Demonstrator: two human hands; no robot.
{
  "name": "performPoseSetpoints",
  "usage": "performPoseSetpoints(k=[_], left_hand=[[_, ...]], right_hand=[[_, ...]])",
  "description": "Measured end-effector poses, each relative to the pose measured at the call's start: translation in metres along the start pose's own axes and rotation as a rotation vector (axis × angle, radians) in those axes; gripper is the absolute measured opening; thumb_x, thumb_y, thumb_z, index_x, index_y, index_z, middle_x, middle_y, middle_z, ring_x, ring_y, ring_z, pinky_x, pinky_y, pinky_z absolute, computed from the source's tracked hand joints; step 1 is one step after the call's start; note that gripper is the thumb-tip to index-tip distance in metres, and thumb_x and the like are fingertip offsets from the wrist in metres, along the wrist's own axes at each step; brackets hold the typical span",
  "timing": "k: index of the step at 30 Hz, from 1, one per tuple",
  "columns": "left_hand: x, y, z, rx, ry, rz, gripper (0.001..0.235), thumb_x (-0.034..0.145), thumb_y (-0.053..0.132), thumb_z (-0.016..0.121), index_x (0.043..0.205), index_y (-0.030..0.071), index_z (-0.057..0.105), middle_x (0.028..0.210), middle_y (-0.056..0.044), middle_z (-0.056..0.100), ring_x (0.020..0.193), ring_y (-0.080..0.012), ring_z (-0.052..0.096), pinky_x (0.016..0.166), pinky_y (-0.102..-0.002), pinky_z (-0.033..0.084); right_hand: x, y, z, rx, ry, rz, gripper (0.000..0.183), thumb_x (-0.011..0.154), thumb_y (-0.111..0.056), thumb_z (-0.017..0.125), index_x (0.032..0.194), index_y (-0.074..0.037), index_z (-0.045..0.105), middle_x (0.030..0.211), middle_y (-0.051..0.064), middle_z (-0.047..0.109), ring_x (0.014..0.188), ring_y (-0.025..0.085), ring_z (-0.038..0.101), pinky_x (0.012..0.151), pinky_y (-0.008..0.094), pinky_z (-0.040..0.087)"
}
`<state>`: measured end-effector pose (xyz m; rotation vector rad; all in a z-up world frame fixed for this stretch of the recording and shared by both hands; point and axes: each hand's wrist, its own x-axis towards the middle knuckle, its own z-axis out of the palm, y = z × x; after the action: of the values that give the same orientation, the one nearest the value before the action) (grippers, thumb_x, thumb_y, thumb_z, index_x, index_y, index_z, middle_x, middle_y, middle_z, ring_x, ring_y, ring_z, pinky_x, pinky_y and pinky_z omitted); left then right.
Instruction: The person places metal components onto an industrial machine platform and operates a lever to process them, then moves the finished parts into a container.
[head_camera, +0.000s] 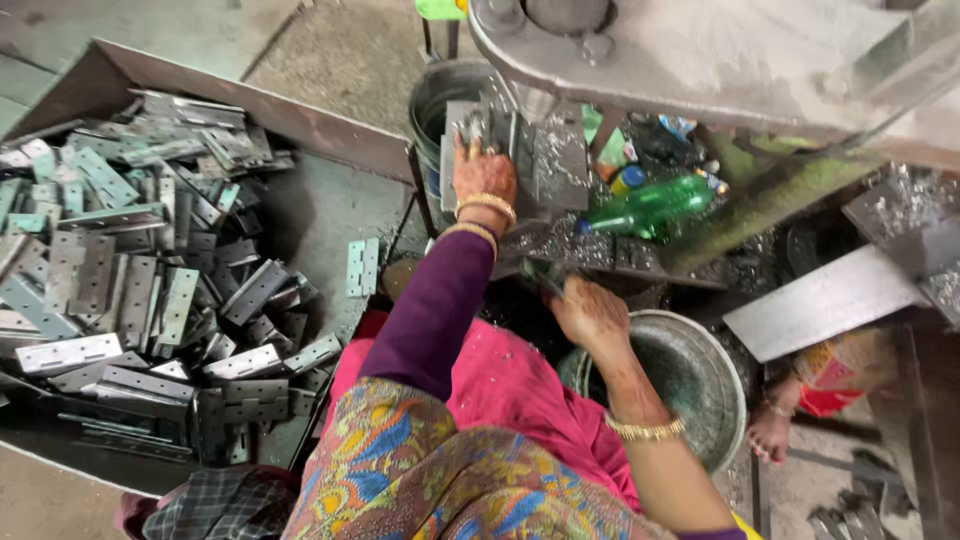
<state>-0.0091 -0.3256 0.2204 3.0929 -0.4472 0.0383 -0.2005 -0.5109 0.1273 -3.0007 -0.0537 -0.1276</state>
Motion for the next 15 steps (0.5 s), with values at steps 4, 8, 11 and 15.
performPoseSetpoints(k=[4, 8, 11, 15], left_hand=[[-0.002, 0.008, 0.013, -0.079, 0.097, -0.028, 0.037, 0.103, 0.026, 0.045, 0.129, 0.015, 0.07, 0.152, -0.006, 0.052, 0.149, -0.0294, 0.033, 0.124, -0.058, 0.008], [-0.001, -0.003, 0.01, -0.049, 0.06, -0.019, 0.039, 0.102, 0.024, 0.045, 0.131, 0.014, 0.068, 0.154, -0.004, 0.051, 0.151, -0.0297, 0.032, 0.123, -0.06, 0.008], [0.02, -0.003, 0.006, -0.061, 0.029, -0.02, 0.041, 0.099, 0.024, 0.043, 0.134, 0.017, 0.064, 0.157, -0.003, 0.043, 0.151, -0.0295, 0.026, 0.12, -0.064, 0.004], [0.024, 0.009, 0.003, -0.022, -0.073, -0.062, 0.042, 0.107, 0.025, 0.04, 0.143, 0.015, 0.061, 0.165, -0.003, 0.038, 0.156, -0.0288, 0.024, 0.125, -0.065, 0.001]], right_hand=[[-0.045, -0.014, 0.02, 0.202, -0.039, 0.128, 0.041, 0.088, -0.043, 0.071, 0.098, -0.004, 0.063, 0.082, 0.022, 0.07, 0.082, 0.044, 0.068, 0.069, 0.058, 0.052], [-0.032, -0.018, 0.012, 0.137, -0.126, 0.133, 0.04, 0.091, -0.043, 0.071, 0.1, -0.005, 0.064, 0.084, 0.021, 0.071, 0.084, 0.044, 0.069, 0.072, 0.056, 0.054], [0.003, -0.008, -0.002, 0.075, -0.2, 0.133, 0.038, 0.092, -0.043, 0.069, 0.102, -0.007, 0.065, 0.089, 0.02, 0.073, 0.088, 0.043, 0.07, 0.074, 0.056, 0.054], [-0.05, -0.002, 0.041, 0.178, 0.184, -0.077, 0.05, 0.092, -0.044, 0.066, 0.118, -0.001, 0.062, 0.091, 0.025, 0.072, 0.083, 0.045, 0.068, 0.068, 0.055, 0.054]])
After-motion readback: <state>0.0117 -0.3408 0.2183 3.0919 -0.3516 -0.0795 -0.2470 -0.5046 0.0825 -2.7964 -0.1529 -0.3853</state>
